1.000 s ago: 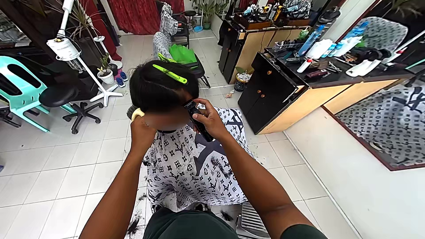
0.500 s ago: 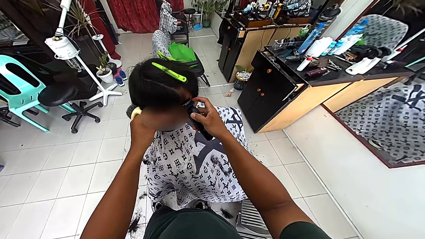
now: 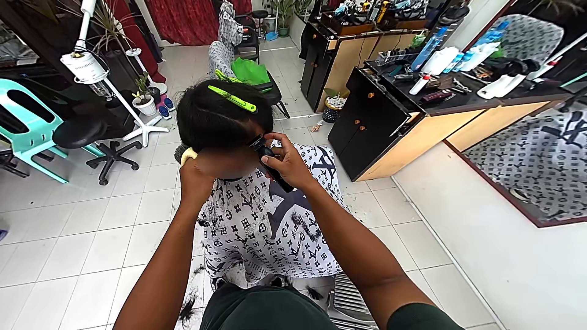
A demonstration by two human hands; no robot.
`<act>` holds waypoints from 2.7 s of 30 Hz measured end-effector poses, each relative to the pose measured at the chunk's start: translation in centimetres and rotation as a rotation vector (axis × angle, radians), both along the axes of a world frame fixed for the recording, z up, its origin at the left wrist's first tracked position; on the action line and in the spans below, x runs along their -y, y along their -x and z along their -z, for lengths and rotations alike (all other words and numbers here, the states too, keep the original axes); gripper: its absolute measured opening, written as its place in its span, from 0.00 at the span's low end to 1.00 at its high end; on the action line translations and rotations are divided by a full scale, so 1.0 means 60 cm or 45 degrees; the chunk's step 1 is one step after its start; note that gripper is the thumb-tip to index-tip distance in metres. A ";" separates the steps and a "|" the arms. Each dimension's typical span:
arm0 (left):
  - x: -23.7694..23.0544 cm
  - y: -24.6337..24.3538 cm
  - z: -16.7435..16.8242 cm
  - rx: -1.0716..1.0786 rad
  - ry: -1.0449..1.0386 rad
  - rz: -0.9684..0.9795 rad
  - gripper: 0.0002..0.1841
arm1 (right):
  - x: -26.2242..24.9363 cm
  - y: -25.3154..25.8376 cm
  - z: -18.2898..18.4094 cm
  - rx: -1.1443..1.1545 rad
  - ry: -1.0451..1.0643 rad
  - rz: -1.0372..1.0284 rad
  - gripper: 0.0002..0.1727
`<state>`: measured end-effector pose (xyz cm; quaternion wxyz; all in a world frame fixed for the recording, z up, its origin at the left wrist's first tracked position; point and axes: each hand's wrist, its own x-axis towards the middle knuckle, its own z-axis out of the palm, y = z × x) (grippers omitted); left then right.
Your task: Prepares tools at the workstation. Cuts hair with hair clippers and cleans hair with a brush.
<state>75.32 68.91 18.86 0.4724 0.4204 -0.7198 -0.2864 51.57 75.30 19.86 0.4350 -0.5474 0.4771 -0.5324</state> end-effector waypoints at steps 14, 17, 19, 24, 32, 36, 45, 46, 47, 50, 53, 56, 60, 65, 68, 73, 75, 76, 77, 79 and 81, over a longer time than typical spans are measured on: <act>0.000 0.001 -0.001 -0.015 -0.002 0.001 0.06 | -0.006 0.002 -0.003 -0.111 -0.005 0.020 0.33; 0.000 0.002 -0.001 -0.027 -0.013 0.004 0.06 | -0.009 0.003 -0.006 -0.178 -0.001 0.018 0.35; 0.001 0.002 -0.001 -0.032 -0.014 -0.006 0.05 | -0.010 0.004 -0.008 -0.138 -0.004 0.008 0.34; -0.001 0.001 -0.004 -0.016 -0.032 -0.006 0.05 | -0.011 0.002 -0.011 -0.106 0.013 0.026 0.33; -0.003 -0.002 -0.003 -0.017 -0.033 0.023 0.06 | -0.014 0.001 -0.011 -0.081 -0.016 0.051 0.33; -0.001 0.001 -0.003 -0.036 -0.043 0.012 0.05 | -0.012 0.000 -0.009 -0.080 0.015 0.039 0.34; -0.004 -0.002 -0.003 -0.028 -0.014 0.029 0.05 | -0.014 -0.001 -0.012 -0.059 -0.019 0.063 0.31; -0.003 -0.002 -0.002 -0.020 -0.015 0.027 0.05 | -0.011 -0.001 -0.011 -0.052 -0.014 0.064 0.31; -0.003 -0.003 -0.002 -0.016 -0.018 0.025 0.05 | -0.006 0.000 -0.008 -0.055 0.002 0.064 0.31; -0.001 -0.001 -0.001 -0.027 -0.029 0.011 0.05 | -0.004 0.000 -0.007 -0.155 0.004 0.060 0.35; 0.001 0.000 -0.001 -0.045 -0.043 0.008 0.05 | -0.013 -0.001 -0.013 -0.170 -0.011 0.052 0.35; 0.002 -0.001 0.001 -0.050 -0.038 0.010 0.05 | -0.013 -0.001 -0.012 -0.206 0.013 0.056 0.35; -0.001 0.001 -0.003 -0.051 -0.060 0.003 0.05 | -0.013 0.004 -0.008 -0.371 0.043 0.067 0.39; -0.002 -0.001 -0.004 -0.052 -0.072 0.005 0.05 | -0.013 0.008 -0.007 -0.549 0.120 0.098 0.36; -0.022 -0.015 -0.005 -0.052 0.030 -0.043 0.10 | -0.034 0.021 -0.006 -0.744 0.182 0.118 0.38; -0.094 0.014 -0.010 0.125 0.046 0.594 0.14 | -0.115 0.050 0.001 0.090 0.181 0.169 0.26; -0.091 0.051 -0.047 0.159 -0.236 0.977 0.12 | -0.131 0.054 0.010 0.319 0.217 0.234 0.14; -0.086 0.070 -0.058 0.037 -0.268 1.009 0.10 | -0.133 0.056 0.014 0.382 0.231 0.260 0.10; -0.080 0.087 -0.066 -0.119 -0.268 0.965 0.09 | -0.135 0.058 0.018 0.429 0.240 0.280 0.10; -0.067 0.115 -0.074 -0.321 -0.344 0.848 0.08 | -0.140 0.059 0.027 0.494 0.254 0.314 0.11; -0.059 0.126 -0.070 -0.204 -0.584 0.858 0.09 | -0.147 0.055 0.038 0.580 0.277 0.319 0.12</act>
